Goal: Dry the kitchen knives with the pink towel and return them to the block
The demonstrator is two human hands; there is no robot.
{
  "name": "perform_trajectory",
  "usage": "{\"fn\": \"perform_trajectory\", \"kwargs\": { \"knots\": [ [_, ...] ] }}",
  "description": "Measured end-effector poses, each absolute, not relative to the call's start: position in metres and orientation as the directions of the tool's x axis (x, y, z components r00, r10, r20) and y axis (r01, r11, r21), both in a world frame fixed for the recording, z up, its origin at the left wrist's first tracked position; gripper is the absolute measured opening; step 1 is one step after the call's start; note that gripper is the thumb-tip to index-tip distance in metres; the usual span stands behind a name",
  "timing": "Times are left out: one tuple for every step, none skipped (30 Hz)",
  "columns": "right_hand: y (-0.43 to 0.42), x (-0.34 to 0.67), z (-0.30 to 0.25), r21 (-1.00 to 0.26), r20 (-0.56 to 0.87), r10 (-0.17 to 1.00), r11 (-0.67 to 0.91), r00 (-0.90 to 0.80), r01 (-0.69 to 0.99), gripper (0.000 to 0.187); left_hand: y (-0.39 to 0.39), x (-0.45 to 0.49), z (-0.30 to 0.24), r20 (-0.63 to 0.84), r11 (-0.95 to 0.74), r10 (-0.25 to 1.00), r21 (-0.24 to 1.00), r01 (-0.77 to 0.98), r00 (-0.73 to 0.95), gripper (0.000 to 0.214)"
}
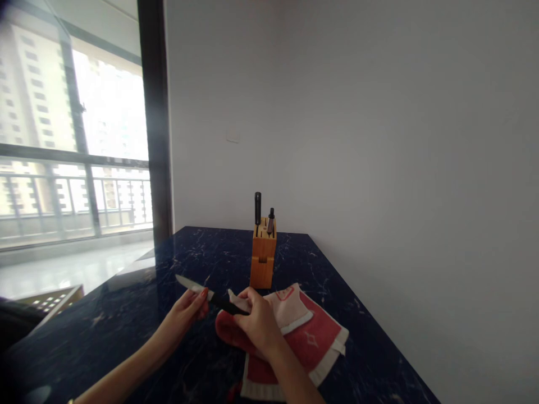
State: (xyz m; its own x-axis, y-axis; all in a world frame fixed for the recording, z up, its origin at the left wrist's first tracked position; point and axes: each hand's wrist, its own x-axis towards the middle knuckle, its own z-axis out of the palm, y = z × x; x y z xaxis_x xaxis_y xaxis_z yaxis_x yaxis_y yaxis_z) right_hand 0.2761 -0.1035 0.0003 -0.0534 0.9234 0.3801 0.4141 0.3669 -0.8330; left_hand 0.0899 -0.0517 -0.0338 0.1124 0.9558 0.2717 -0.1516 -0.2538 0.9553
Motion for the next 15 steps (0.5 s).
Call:
{"fn": "perform_trajectory", "kwargs": {
  "knots": [
    [-0.103,0.277,0.001,-0.845,0.374,0.926,0.362,-0.049,0.393,0.019,-0.053,0.091,-0.033,0.262,-0.237,0.957,0.953,-0.188,0.121,0.034],
    [-0.102,0.279,0.002,-0.866,0.359,0.932,0.35,-0.042,0.357,0.02,-0.054,0.092,-0.033,0.244,-0.212,0.961,0.952,-0.222,0.128,0.033],
    [-0.101,0.28,0.002,-0.897,0.331,0.943,0.326,-0.033,0.297,0.021,-0.056,0.093,-0.032,0.221,-0.183,0.967,0.949,-0.255,0.129,0.032],
    [-0.099,0.282,0.003,-0.932,0.291,0.956,0.289,-0.024,0.218,0.023,-0.058,0.093,-0.03,0.194,-0.152,0.973,0.946,-0.287,0.124,0.032],
    [-0.097,0.284,0.003,-0.96,0.247,0.969,0.247,-0.017,0.13,0.024,-0.06,0.094,-0.03,0.164,-0.119,0.979,0.941,-0.316,0.119,0.032],
    [-0.095,0.287,0.003,-0.977,0.209,0.978,0.209,-0.01,0.049,0.025,-0.061,0.093,-0.029,0.133,-0.087,0.985,0.936,-0.342,0.114,0.031],
    [-0.093,0.29,0.003,-0.983,0.184,0.983,0.184,0.005,-0.014,0.024,-0.062,0.092,-0.029,0.102,-0.057,0.989,0.93,-0.363,0.106,0.03],
    [-0.091,0.293,0.002,-0.984,0.171,0.985,0.172,0.031,-0.051,0.023,-0.061,0.091,-0.03,0.07,-0.031,0.994,0.924,-0.38,0.089,0.028],
    [-0.089,0.296,0.001,-0.983,0.169,0.983,0.173,0.067,-0.058,0.021,-0.061,0.089,-0.03,0.04,-0.011,0.997,0.918,-0.395,0.064,0.025],
    [-0.087,0.298,0.0,-0.982,0.176,0.979,0.181,0.108,-0.044,0.019,-0.059,0.087,-0.031,0.01,0.005,0.999,0.914,-0.406,0.035,0.022],
    [-0.086,0.3,-0.002,-0.981,0.188,0.971,0.193,0.151,-0.018,0.016,-0.058,0.086,-0.032,-0.011,0.012,1.0,0.91,-0.413,0.004,0.02],
    [-0.084,0.301,-0.003,-0.979,0.203,0.96,0.203,0.193,0.017,0.014,-0.057,0.084,-0.033,-0.024,0.016,1.0,0.91,-0.415,-0.016,0.019],
    [-0.084,0.301,-0.005,-0.974,0.225,0.947,0.217,0.229,0.061,0.012,-0.056,0.084,-0.034,-0.027,0.013,0.999,0.913,-0.408,-0.028,0.018],
    [-0.084,0.3,-0.006,-0.966,0.254,0.933,0.233,0.254,0.111,0.01,-0.056,0.085,-0.033,-0.02,0.007,0.999,0.917,-0.398,-0.028,0.018],
    [-0.085,0.298,-0.006,-0.955,0.285,0.919,0.248,0.272,0.163,0.009,-0.058,0.086,-0.033,-0.01,0.001,1.0,0.923,-0.385,-0.02,0.019]
  ]
}}
